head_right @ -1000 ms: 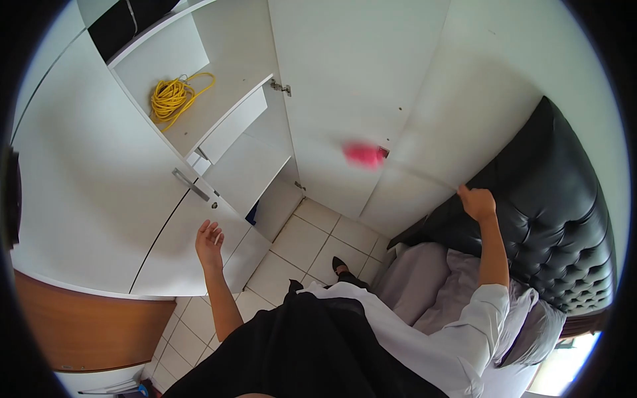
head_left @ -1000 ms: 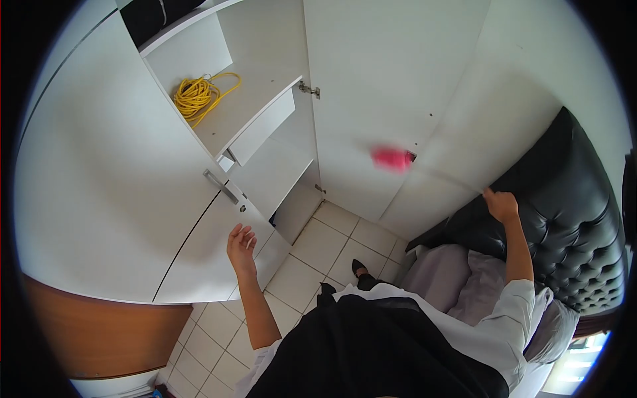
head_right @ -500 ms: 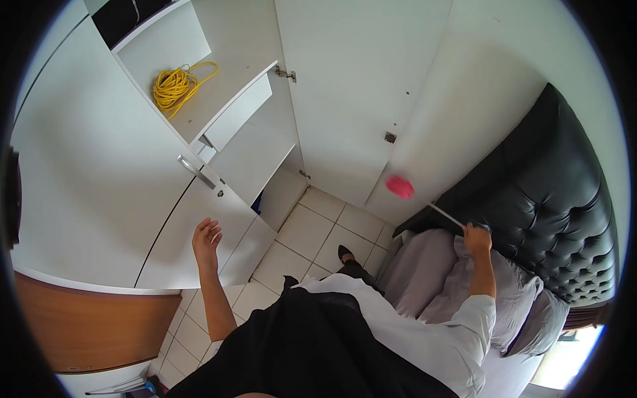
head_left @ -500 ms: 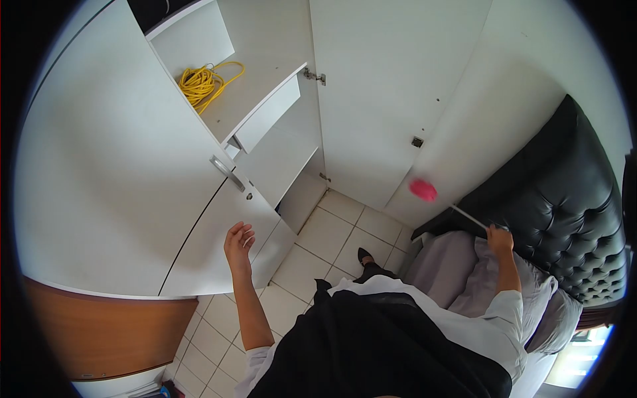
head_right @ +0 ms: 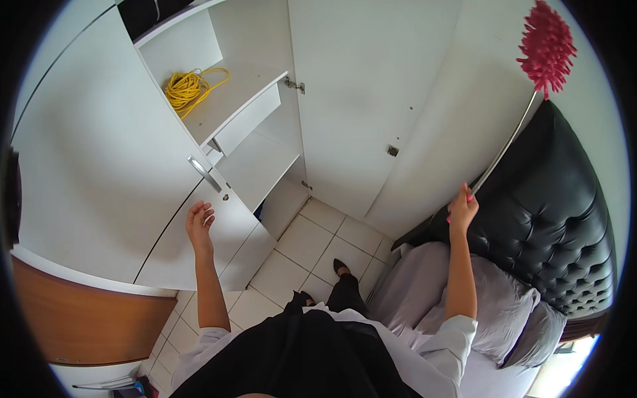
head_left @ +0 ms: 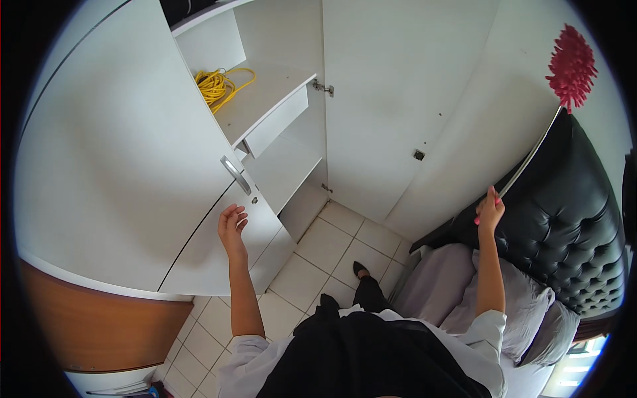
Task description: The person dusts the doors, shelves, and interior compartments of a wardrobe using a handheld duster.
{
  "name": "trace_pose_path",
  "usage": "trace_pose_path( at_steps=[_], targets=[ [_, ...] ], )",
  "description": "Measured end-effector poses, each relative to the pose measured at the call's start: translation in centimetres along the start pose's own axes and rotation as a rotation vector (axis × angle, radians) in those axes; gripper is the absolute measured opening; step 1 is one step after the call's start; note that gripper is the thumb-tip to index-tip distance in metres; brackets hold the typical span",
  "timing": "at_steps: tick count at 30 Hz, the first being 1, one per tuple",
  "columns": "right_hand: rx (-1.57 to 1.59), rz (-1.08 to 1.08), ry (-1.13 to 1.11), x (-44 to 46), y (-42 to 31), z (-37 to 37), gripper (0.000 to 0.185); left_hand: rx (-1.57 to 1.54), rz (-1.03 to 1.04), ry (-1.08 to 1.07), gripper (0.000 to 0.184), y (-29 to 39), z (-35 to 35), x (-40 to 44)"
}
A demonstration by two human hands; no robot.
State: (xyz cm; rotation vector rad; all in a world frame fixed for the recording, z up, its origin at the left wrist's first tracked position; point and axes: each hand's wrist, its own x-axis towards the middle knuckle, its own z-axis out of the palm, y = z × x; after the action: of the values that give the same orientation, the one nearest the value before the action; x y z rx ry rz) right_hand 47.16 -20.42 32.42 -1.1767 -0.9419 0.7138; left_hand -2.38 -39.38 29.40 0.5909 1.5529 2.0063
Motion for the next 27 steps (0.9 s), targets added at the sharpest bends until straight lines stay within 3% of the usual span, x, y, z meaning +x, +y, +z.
trace_pose_path(
  at_steps=[6, 11, 14, 17, 20, 27],
  targets=[
    [0.080, -0.156, -0.250, 7.1, -3.3, 8.7, 0.018, 0.070, 0.089, -0.025, 0.019, -0.4, 0.8, -0.8],
    [0.105, -0.239, -0.037, 13.1, -2.1, 15.7, 0.033, 0.071, 0.037, -0.022, 0.019, -1.9, 0.9, -2.1],
    [0.162, -0.207, -0.068, 15.2, 0.8, 18.2, 0.032, 0.065, 0.041, 0.018, 0.018, -2.8, -0.1, -2.8],
    [0.282, -0.110, -0.040, 13.5, -0.9, 18.7, 0.029, 0.105, -0.023, 0.058, 0.019, -4.6, -1.4, -3.6],
    [0.309, -0.154, -0.059, 13.0, -0.1, 18.3, 0.025, 0.112, -0.091, 0.069, 0.019, -6.2, -2.2, -4.0],
    [0.482, -0.198, -0.032, 0.4, -3.1, 19.1, 0.025, 0.112, 0.005, 0.065, 0.020, -5.7, -1.4, -2.6]
  ],
)
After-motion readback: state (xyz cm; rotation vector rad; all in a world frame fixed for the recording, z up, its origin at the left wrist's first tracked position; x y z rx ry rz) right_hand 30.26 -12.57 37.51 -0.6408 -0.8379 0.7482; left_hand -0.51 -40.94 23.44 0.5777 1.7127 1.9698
